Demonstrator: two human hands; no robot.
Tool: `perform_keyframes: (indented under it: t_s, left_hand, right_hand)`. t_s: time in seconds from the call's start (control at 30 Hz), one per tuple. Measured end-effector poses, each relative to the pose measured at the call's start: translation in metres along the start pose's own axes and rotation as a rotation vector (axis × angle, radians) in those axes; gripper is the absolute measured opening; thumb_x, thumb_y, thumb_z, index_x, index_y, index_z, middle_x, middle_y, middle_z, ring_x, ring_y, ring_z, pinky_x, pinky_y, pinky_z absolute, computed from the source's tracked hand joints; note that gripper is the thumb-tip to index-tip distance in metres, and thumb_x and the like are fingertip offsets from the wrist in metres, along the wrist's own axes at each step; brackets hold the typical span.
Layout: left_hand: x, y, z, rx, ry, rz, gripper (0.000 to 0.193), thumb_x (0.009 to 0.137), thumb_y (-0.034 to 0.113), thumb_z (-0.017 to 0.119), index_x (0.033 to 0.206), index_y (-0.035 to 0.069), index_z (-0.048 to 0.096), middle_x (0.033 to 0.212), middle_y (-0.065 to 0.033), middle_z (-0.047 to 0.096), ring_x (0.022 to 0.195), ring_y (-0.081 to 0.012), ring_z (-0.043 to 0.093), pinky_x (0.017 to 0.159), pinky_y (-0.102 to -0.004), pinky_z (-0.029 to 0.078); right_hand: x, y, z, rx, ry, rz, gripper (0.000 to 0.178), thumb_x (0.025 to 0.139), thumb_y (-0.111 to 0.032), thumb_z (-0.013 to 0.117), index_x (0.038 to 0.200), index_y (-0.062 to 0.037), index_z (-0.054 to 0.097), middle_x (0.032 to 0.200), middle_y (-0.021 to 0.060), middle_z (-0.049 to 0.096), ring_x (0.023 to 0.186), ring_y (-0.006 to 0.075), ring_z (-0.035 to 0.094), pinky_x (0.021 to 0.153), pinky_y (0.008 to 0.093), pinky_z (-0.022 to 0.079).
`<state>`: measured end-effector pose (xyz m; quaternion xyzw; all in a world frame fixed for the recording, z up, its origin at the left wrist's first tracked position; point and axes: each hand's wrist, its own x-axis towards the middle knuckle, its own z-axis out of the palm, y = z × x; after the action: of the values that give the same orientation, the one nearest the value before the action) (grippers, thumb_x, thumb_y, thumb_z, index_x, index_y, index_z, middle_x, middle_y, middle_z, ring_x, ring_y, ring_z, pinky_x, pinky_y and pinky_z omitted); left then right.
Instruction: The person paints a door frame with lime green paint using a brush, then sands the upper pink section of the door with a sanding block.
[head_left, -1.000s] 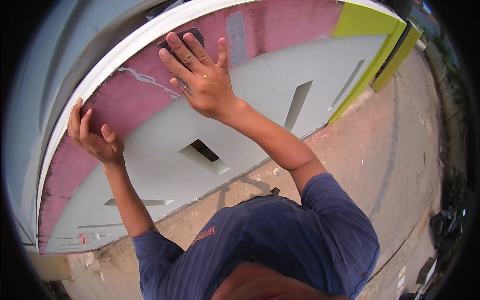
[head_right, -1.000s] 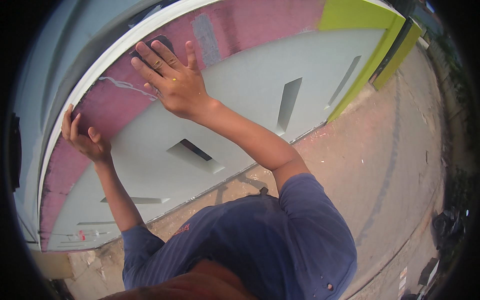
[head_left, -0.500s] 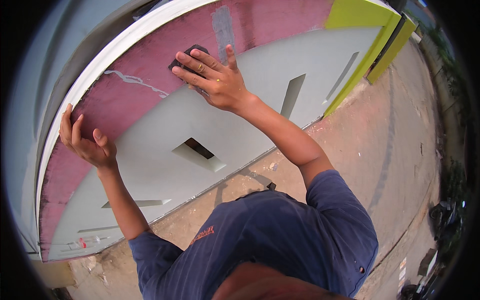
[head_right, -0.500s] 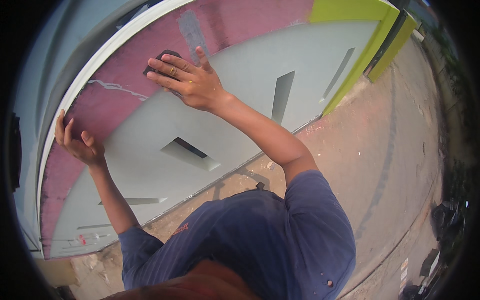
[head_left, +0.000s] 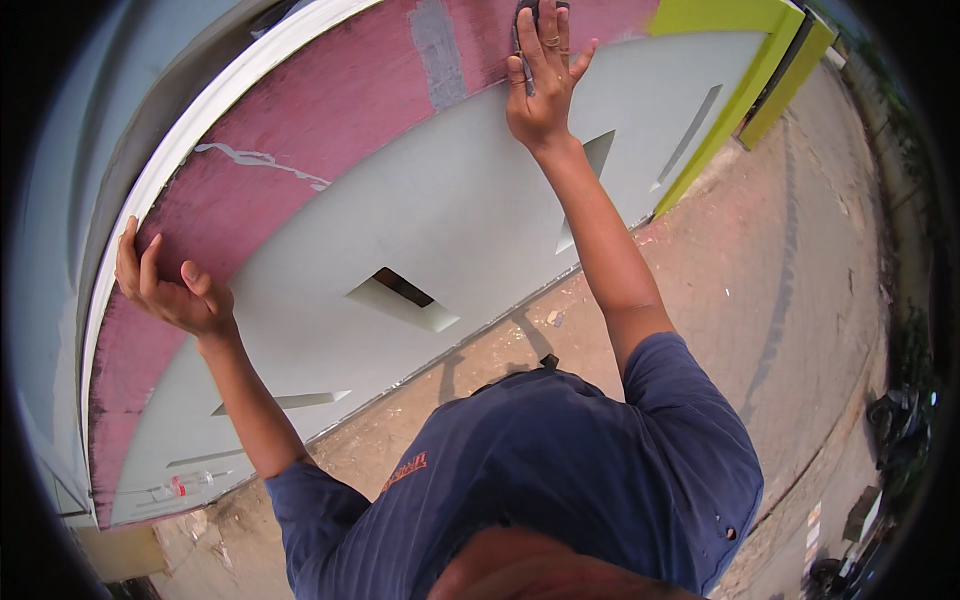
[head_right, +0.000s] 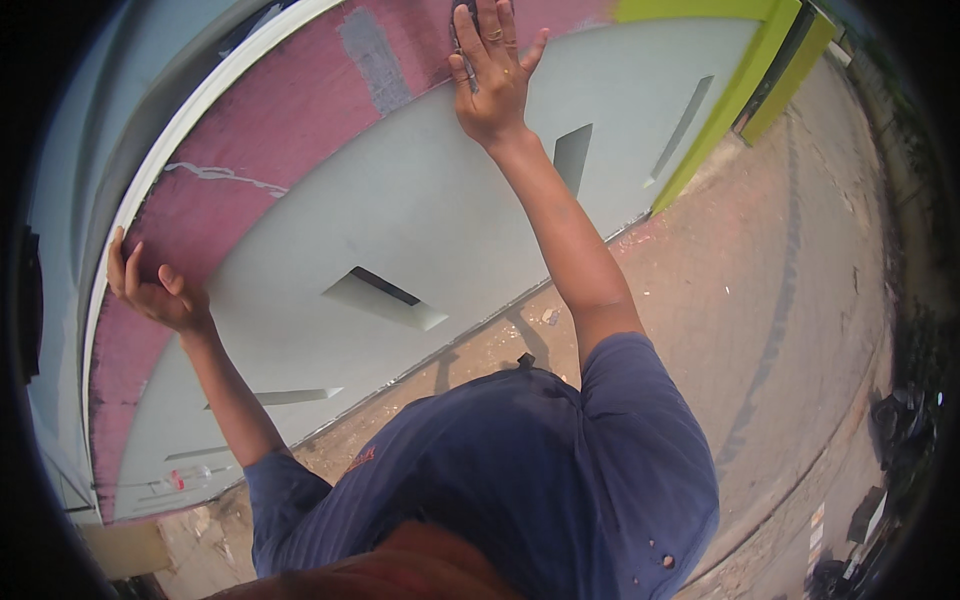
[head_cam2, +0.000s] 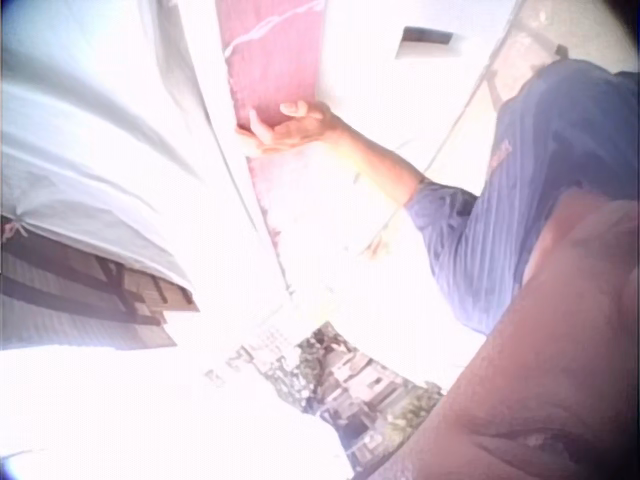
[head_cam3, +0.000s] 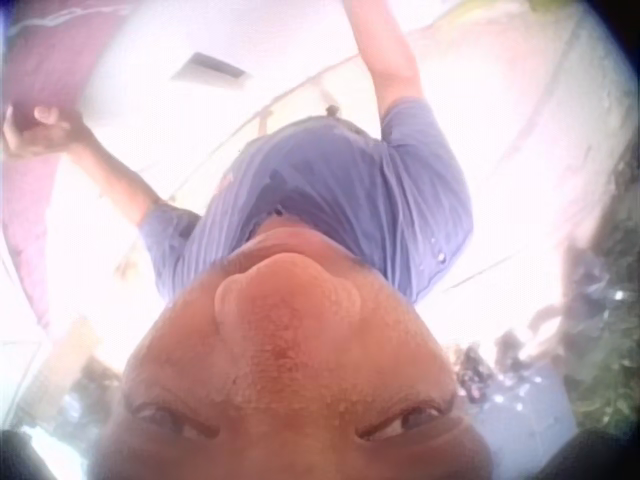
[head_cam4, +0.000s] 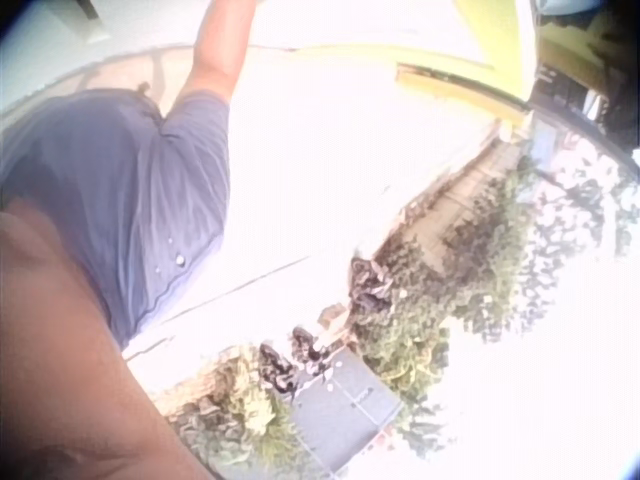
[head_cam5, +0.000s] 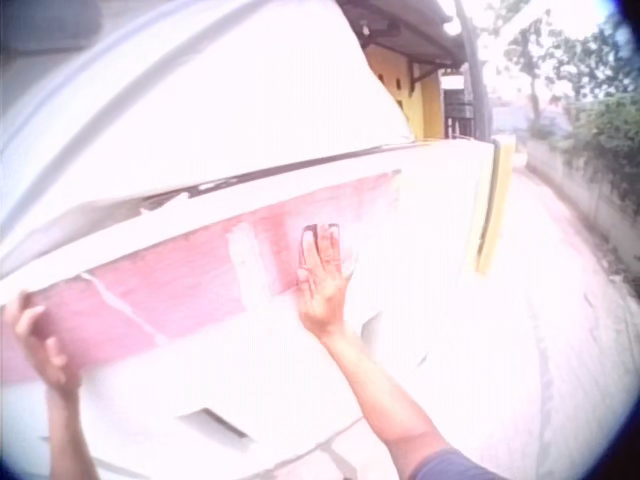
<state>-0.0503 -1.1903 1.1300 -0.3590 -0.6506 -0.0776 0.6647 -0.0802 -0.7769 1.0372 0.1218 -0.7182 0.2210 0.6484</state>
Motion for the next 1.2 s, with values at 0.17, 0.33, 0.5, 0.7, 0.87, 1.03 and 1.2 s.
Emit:
perform_keyframes:
  t_s: [0.17,0.33,0.5,0.7,0.87,1.03,1.2]
  left_hand:
    - [-0.005,0.0,0.004,0.053,0.037,-0.018,0.038,0.107,0.044,0.046,0.12,0.009,0.057,0.137,-0.0128,0.062,0.132,-0.0289,0.051,0.111,-0.0433,0.039]
    - [-0.008,-0.002,0.002,0.051,0.025,-0.033,0.039,0.107,0.045,0.047,0.119,0.01,0.058,0.136,-0.0128,0.063,0.131,-0.0273,0.052,0.11,-0.0418,0.039]
    - [-0.005,-0.002,0.005,0.014,0.056,-0.015,0.036,0.106,0.044,0.049,0.116,0.01,0.059,0.135,-0.0116,0.064,0.129,-0.0265,0.054,0.109,-0.0412,0.039]
    - [-0.017,-0.012,-0.002,0.034,0.005,0.003,0.034,0.099,0.03,0.057,0.123,0.007,0.062,0.142,-0.0163,0.06,0.135,-0.0331,0.052,0.113,-0.0433,0.037]
    - [-0.022,-0.013,-0.021,0.018,-0.137,-0.022,0.05,0.094,0.026,0.059,0.139,0.002,0.058,0.15,-0.0284,0.05,0.14,-0.0447,0.046,0.118,-0.056,0.031]
    - [-0.063,0.021,-0.028,-0.111,-0.212,-0.108,0.04,0.085,0.016,0.068,0.124,0.011,0.068,0.149,-0.0179,0.056,0.143,-0.0355,0.047,0.118,-0.0485,0.036]
    - [-0.185,0.032,-0.109,-0.4,-0.418,-0.264,0.043,0.076,-0.003,0.066,0.118,0.007,0.068,0.148,-0.0212,0.055,0.137,-0.0414,0.052,0.108,-0.0507,0.049]
  right_hand:
    - [0.041,-0.003,-0.011,0.108,0.299,0.257,0.053,0.105,-0.016,0.046,0.155,0.002,0.041,0.167,0.0221,0.029,0.156,0.0381,0.022,0.126,0.0497,0.016]
    - [-0.02,-0.062,0.028,0.007,-0.213,-0.032,0.057,0.097,-0.016,0.06,0.153,-0.0151,0.052,0.169,0.0102,0.029,0.159,0.0274,0.019,0.121,0.0655,-0.004]
    - [-0.058,-0.043,0.044,0.037,-0.265,-0.029,0.054,0.096,-0.016,0.063,0.15,-0.0196,0.057,0.169,0.0054,0.032,0.159,0.024,0.02,0.119,0.0667,-0.009]
    - [-0.016,-0.037,0.019,-0.041,-0.119,-0.074,0.051,0.104,-0.024,0.052,0.155,-0.0163,0.048,0.17,0.0055,0.029,0.159,0.0244,0.019,0.119,0.0663,-0.01]
    - [0.048,-0.041,0.002,0.06,0.165,0.494,0.059,0.112,-0.032,0.033,0.164,-0.0066,0.02,0.173,0.0134,0.01,0.161,0.0255,0.004,0.12,0.0616,-0.015]
    - [0.01,-0.194,0.067,0.188,-0.059,0.029,0.056,0.109,-0.025,0.044,0.163,-0.0159,0.031,0.173,0.0078,0.016,0.161,0.0288,0.006,0.119,0.0624,-0.014]
    - [0.014,-0.155,0.053,-0.116,-0.116,-0.082,0.053,0.106,-0.023,0.048,0.158,-0.0159,0.042,0.171,0.0073,0.024,0.16,0.0269,0.014,0.121,0.0627,-0.01]
